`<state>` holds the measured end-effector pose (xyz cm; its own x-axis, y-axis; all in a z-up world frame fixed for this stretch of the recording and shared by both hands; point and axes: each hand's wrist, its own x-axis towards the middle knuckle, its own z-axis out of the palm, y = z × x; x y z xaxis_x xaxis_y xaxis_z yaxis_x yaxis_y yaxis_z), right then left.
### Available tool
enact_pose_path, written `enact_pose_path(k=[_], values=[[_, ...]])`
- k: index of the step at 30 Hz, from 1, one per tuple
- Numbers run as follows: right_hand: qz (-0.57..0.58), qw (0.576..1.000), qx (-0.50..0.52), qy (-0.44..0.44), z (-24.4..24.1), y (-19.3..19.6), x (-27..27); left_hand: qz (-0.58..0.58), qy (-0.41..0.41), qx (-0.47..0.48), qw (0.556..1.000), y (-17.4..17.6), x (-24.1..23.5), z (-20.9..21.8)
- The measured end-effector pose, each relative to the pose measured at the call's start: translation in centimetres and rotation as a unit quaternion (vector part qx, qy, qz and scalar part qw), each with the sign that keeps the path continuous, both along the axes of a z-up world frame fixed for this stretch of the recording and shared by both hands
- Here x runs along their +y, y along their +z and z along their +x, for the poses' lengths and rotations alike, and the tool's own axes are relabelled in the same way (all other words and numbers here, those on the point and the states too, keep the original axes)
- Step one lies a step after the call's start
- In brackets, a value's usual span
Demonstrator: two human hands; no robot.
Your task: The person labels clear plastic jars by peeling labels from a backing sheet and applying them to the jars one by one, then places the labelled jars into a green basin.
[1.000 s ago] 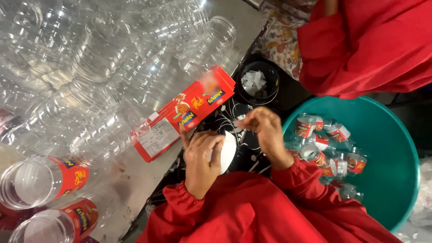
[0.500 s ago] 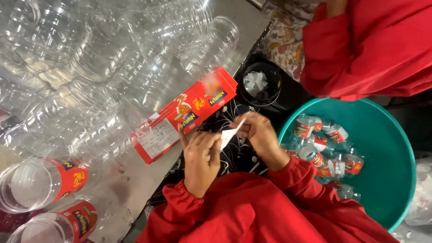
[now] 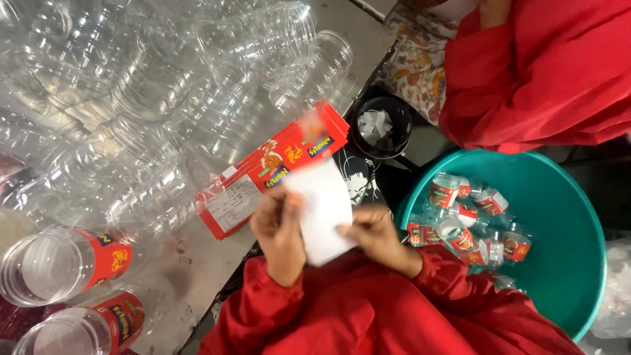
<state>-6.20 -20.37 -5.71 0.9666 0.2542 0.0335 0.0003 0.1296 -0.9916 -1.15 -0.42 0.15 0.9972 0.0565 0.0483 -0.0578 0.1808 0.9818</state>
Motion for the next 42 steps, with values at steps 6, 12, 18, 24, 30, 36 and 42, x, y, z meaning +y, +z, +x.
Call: enact_pose_path(k=[6, 12, 18, 24, 30, 36, 42], values=[[-0.047, 0.997, -0.039, -0.041, 2.8, 4.5, -0.9, -0.150, 0.066, 0.067, 0.984, -0.8, 0.3, 0.1], [-0.119, 0.984, 0.131, -0.038, 4.1, 6.1, 0.0, -0.037, 0.095, -0.049, 0.993, 5.2, 0.9, 1.5], [-0.340, 0.909, -0.175, 0.167, 4.0, 5.4, -0.9, 0.331, -0.197, -0.310, 0.869, 3.3, 1.4, 1.5], [-0.280, 0.954, 0.106, -0.017, 4.9, 4.5, -6.7, 0.447, -0.070, -0.088, 0.887, 1.9, 5.9, 2.4], [-0.102, 0.988, 0.082, 0.077, 4.2, 3.9, -4.1, 0.250, -0.181, -0.092, 0.947, 1.6, 2.7, 1.5], [-0.345, 0.917, -0.184, -0.075, 4.5, 6.5, 0.6, 0.239, -0.215, -0.014, 0.947, -0.2, 2.1, 1.1], [-0.464, 0.860, -0.210, -0.020, 3.8, 3.6, 1.7, 0.469, -0.177, -0.075, 0.862, -0.6, 0.2, 0.1]])
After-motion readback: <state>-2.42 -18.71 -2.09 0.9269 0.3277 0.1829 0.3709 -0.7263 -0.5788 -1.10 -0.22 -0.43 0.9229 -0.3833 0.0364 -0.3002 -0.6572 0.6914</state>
